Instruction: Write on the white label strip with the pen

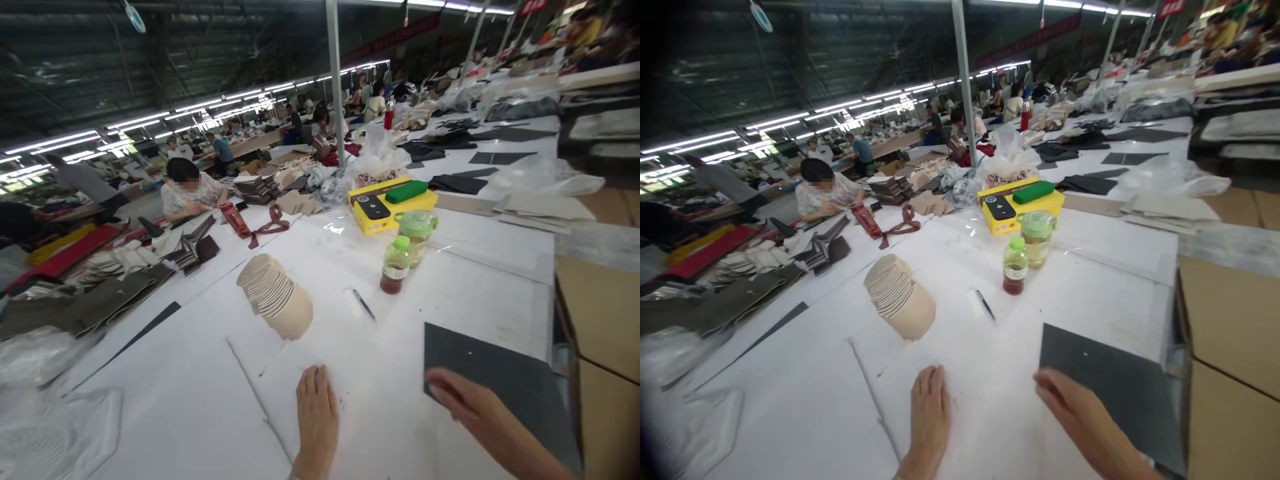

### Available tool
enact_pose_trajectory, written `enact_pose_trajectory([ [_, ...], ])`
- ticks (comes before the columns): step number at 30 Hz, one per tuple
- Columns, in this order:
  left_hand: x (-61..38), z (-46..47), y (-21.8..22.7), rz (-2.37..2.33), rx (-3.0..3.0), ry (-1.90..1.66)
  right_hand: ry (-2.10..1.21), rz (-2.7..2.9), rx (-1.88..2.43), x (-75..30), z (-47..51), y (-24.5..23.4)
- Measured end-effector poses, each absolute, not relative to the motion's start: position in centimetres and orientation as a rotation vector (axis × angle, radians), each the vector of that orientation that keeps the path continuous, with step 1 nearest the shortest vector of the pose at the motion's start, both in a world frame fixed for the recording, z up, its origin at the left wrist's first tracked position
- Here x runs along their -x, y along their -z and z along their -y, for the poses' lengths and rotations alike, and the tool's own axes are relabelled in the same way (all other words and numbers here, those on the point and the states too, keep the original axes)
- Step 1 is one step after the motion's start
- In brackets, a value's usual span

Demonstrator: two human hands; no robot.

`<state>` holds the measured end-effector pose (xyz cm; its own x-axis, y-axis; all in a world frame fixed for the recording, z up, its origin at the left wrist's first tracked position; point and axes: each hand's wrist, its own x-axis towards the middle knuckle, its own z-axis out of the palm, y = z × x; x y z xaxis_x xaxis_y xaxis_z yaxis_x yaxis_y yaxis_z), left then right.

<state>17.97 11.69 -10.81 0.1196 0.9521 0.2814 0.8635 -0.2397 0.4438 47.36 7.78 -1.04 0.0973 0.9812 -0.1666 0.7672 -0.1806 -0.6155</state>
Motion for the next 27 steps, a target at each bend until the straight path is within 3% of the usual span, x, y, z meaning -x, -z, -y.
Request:
enact_pose_trajectory([
  [4, -21.6, -16.7, 10.8, -1.735, -2.131, -0.89, -0.684, 1.856, 2.165, -44.3, -21.1, 2.8],
  [8, -24.8, -21.3, 10.7, -1.671, -1.963, -0.98, -0.608, 1.891, 2.358, -42.2, -28.2, 5.2],
  [14, -26.3, -23.5, 10.5, -1.535, -1.733, -1.033, -0.733, 1.843, 2.356, -41.9, -29.9, 4.7],
  [21, -25.3, -23.9, 8.5, -1.097, -1.388, -0.897, -1.267, 1.506, 1.837, -38.6, -28.4, 2.5],
  [27, -24.7, -24.1, 8.5, -1.008, -1.072, -0.856, -1.274, 1.222, 1.625, -37.0, -28.5, 4.5],
])
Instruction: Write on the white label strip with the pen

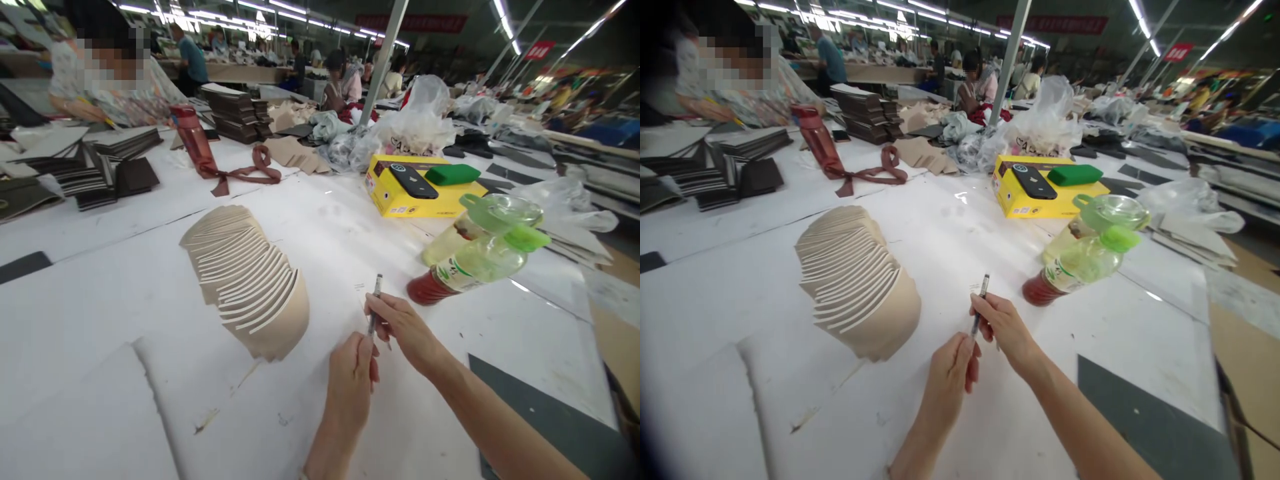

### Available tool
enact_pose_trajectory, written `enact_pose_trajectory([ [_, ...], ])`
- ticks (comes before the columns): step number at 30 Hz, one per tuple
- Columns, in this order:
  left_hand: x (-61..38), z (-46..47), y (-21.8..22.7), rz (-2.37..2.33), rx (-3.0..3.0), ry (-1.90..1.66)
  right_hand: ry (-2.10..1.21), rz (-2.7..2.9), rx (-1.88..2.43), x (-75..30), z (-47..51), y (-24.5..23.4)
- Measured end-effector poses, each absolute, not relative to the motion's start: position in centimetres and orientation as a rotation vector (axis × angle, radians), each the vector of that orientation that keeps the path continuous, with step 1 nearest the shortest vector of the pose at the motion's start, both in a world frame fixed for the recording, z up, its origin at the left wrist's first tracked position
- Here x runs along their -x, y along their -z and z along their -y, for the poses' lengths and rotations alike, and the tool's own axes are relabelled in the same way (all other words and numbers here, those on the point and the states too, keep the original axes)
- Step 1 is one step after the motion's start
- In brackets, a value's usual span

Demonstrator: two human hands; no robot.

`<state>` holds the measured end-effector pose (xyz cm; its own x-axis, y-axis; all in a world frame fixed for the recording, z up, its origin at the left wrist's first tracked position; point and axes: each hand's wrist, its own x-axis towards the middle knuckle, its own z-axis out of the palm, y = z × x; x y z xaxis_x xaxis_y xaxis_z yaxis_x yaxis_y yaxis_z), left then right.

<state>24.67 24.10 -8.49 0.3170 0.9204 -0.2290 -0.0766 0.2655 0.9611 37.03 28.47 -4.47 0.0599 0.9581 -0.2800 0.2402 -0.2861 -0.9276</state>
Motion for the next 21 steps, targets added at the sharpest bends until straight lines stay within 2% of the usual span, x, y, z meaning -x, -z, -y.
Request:
enact_pose_trajectory([
  [8, -24.9, -24.2, 8.7, -1.058, -0.908, -0.884, -1.038, 1.064, 1.548, -34.9, -31.5, 5.8],
  [12, -25.1, -23.0, 8.7, -1.223, -1.313, -0.825, -0.859, 1.057, 1.469, -36.7, -35.0, 3.2],
  [16, -25.7, -23.1, 9.0, -1.35, -1.839, -0.878, -0.943, 1.188, 1.394, -38.5, -35.3, 1.5],
  [21, -26.6, -23.5, 10.8, -1.237, -2.279, -0.829, -0.981, 1.186, 1.375, -40.2, -33.4, 4.7],
])
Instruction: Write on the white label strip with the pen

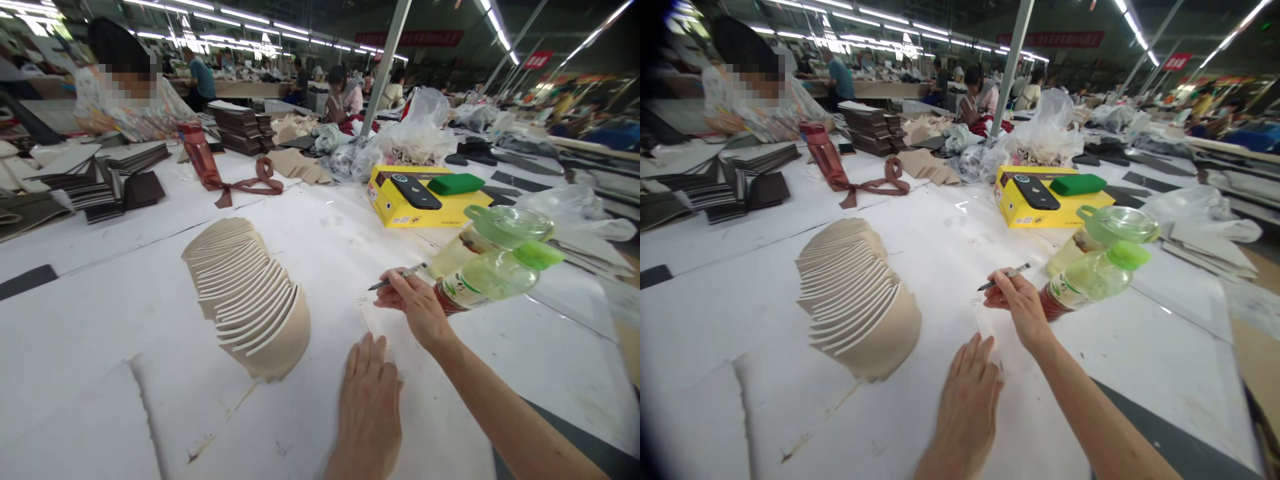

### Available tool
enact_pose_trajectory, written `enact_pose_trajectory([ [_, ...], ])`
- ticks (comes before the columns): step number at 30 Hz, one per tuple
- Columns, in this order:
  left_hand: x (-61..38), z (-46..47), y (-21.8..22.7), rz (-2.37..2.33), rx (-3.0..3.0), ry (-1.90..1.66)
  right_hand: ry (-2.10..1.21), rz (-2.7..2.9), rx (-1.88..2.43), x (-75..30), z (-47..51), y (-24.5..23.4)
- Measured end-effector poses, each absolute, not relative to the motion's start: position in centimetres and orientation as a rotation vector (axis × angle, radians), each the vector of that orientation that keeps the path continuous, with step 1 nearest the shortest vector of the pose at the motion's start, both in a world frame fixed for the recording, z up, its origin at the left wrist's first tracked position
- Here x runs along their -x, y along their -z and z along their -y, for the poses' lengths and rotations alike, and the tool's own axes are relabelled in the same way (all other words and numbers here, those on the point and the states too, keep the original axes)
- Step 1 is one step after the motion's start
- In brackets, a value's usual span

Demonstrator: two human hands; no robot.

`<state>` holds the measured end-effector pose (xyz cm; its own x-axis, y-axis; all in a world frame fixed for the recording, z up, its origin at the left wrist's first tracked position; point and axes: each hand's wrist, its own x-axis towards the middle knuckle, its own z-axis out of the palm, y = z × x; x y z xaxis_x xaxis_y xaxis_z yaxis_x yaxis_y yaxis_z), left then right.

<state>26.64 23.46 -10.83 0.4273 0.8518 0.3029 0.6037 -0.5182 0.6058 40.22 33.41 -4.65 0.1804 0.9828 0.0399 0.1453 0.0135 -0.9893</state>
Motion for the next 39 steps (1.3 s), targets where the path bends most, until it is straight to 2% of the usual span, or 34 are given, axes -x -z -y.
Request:
enact_pose_trajectory([
  [5, -27.2, -23.0, 12.0, -1.301, -2.308, -0.778, -0.86, 1.266, 1.398, -41.0, -32.8, 8.8],
  [9, -27.2, -23.0, 11.9, -1.299, -2.322, -0.787, -0.735, 1.313, 1.47, -41.2, -32.4, 10.2],
  [21, -27.2, -23.0, 11.9, -1.269, -2.306, -0.756, -0.565, 1.508, 1.557, -41.1, -32.5, 10.2],
  [39, -27.0, -23.0, 11.6, -1.263, -2.285, -0.75, -0.566, 1.489, 1.584, -41.0, -32.4, 10.2],
])
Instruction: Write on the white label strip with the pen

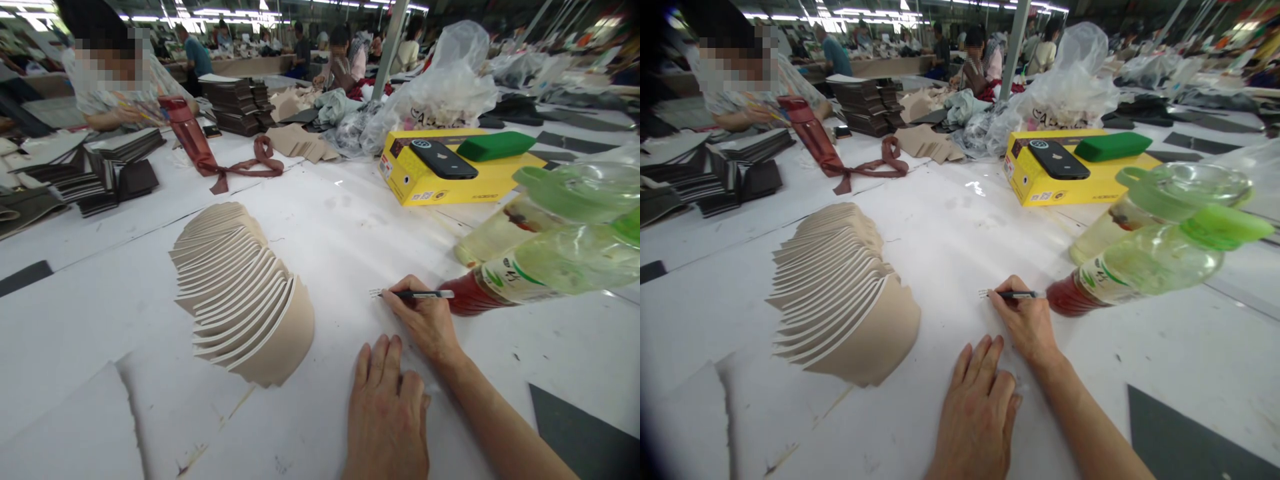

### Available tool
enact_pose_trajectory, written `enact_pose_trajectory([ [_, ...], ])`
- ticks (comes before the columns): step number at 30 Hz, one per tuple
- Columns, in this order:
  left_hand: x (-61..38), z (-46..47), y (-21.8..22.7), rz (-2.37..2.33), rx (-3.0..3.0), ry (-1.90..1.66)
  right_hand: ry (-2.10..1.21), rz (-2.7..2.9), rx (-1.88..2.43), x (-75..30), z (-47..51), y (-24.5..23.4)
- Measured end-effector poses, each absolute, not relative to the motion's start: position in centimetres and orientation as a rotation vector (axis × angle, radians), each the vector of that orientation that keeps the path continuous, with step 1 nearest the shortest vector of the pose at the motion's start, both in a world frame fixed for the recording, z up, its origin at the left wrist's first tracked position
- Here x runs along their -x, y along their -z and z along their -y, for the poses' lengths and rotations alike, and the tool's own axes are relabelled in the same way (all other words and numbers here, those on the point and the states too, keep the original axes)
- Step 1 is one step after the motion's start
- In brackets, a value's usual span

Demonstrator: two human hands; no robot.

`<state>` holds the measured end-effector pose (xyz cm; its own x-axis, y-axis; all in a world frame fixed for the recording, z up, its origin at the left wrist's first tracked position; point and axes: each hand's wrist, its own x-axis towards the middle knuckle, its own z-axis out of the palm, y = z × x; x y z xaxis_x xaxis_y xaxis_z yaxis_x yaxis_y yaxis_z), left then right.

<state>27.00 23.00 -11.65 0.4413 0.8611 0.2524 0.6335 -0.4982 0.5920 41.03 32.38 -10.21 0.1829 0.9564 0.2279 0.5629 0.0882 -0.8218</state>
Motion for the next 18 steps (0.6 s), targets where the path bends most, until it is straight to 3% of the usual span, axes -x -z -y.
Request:
enact_pose_trajectory([
  [18, -26.92, -23.16, 11.59, -1.259, -2.303, -0.735, -0.53, 1.512, 1.62, -41.07, -32.33, 10.17],
])
